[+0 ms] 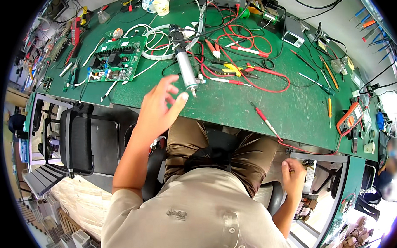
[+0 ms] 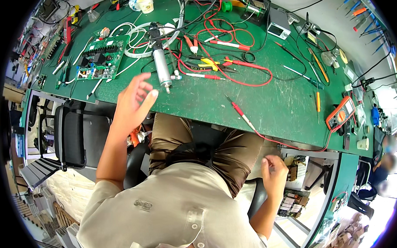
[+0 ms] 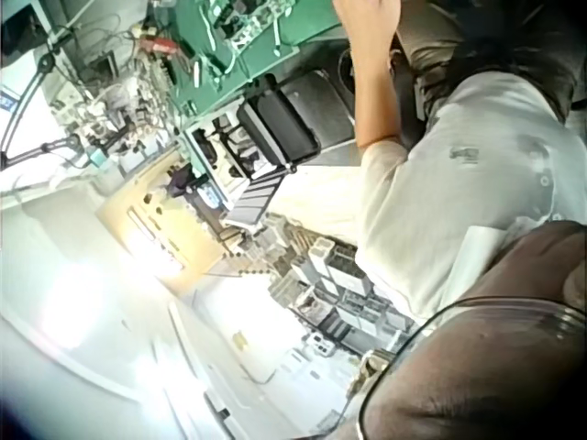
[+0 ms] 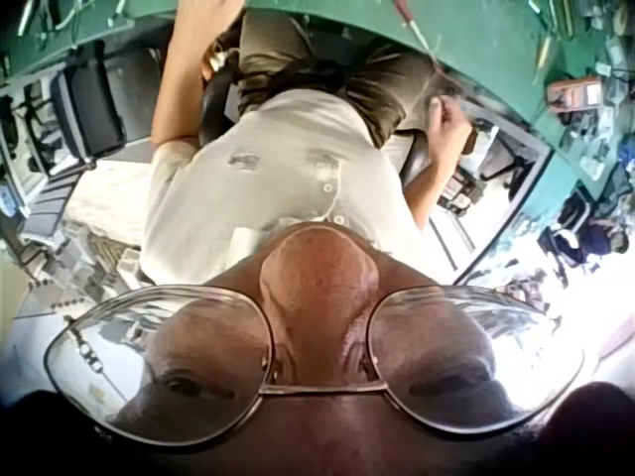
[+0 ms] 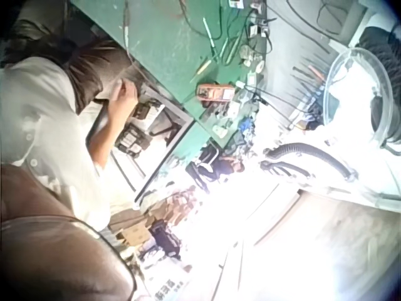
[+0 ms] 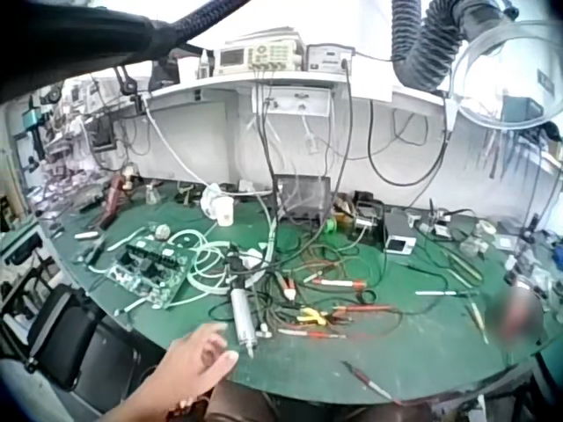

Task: The person is soldering a wire onto a red test probe by hand using a soldering iron and solder wire, making several applications of solder to the joint.

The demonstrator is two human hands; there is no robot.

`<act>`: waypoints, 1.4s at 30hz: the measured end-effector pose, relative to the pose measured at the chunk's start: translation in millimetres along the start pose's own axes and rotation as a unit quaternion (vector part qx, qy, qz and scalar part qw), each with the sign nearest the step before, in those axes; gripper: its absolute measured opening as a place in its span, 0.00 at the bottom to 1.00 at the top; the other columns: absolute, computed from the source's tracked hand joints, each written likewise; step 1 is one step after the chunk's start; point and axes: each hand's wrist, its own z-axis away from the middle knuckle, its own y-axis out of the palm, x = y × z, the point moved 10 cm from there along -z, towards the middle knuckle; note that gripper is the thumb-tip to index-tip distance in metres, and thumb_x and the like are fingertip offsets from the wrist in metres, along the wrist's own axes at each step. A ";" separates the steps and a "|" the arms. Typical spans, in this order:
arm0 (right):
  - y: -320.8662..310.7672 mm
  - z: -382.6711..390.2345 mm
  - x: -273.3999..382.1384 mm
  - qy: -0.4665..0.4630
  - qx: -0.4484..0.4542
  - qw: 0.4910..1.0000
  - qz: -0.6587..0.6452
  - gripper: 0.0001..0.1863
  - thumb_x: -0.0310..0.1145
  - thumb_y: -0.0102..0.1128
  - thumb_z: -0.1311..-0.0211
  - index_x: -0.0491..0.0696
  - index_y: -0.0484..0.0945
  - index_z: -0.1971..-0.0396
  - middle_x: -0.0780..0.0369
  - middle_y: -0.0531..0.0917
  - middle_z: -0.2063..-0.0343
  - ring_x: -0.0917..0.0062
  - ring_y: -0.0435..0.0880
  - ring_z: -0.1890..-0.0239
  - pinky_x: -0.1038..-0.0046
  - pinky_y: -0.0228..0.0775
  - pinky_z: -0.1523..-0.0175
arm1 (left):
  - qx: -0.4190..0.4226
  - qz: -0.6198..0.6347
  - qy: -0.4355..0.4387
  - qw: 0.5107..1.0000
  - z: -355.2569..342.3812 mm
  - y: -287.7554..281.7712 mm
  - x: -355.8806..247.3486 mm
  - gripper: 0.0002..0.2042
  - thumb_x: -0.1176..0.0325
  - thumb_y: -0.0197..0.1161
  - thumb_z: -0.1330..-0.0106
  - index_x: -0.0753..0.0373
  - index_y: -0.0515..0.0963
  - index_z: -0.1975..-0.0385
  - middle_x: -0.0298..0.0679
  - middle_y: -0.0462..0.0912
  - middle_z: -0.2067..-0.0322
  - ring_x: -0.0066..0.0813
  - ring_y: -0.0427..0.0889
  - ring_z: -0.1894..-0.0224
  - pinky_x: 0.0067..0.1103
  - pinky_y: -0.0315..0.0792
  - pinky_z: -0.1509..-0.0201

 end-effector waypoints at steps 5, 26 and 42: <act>2.1 -59.1 84.2 -0.141 -0.034 0.989 -0.003 0.07 0.25 0.69 0.42 0.41 0.82 0.65 0.57 0.82 0.72 0.67 0.80 0.72 0.68 0.73 0.64 | 0.002 -0.009 -0.081 0.997 -42.9 23.0 34.6 0.37 0.54 0.69 0.35 0.66 0.60 0.32 0.50 0.86 0.65 0.39 0.87 0.70 0.29 0.78 0.63; 68.3 -114.1 108.7 -0.178 0.030 0.982 0.052 0.07 0.21 0.64 0.43 0.42 0.77 0.65 0.55 0.78 0.68 0.58 0.78 0.64 0.59 0.71 0.59 | -0.055 0.353 -0.219 0.908 -66.9 11.1 102.8 0.39 0.70 0.71 0.43 0.72 0.61 0.31 0.44 0.83 0.63 0.26 0.83 0.66 0.22 0.74 0.65; -28.3 -106.4 45.9 -0.009 -0.047 0.995 -0.088 0.05 0.24 0.58 0.30 0.38 0.78 0.59 0.68 0.74 0.77 0.88 0.67 0.74 0.82 0.59 0.71 | -0.037 0.317 -0.163 0.934 -185.5 -39.8 152.1 0.19 0.61 0.69 0.37 0.66 0.76 0.51 0.31 0.76 0.71 0.17 0.73 0.74 0.18 0.66 0.74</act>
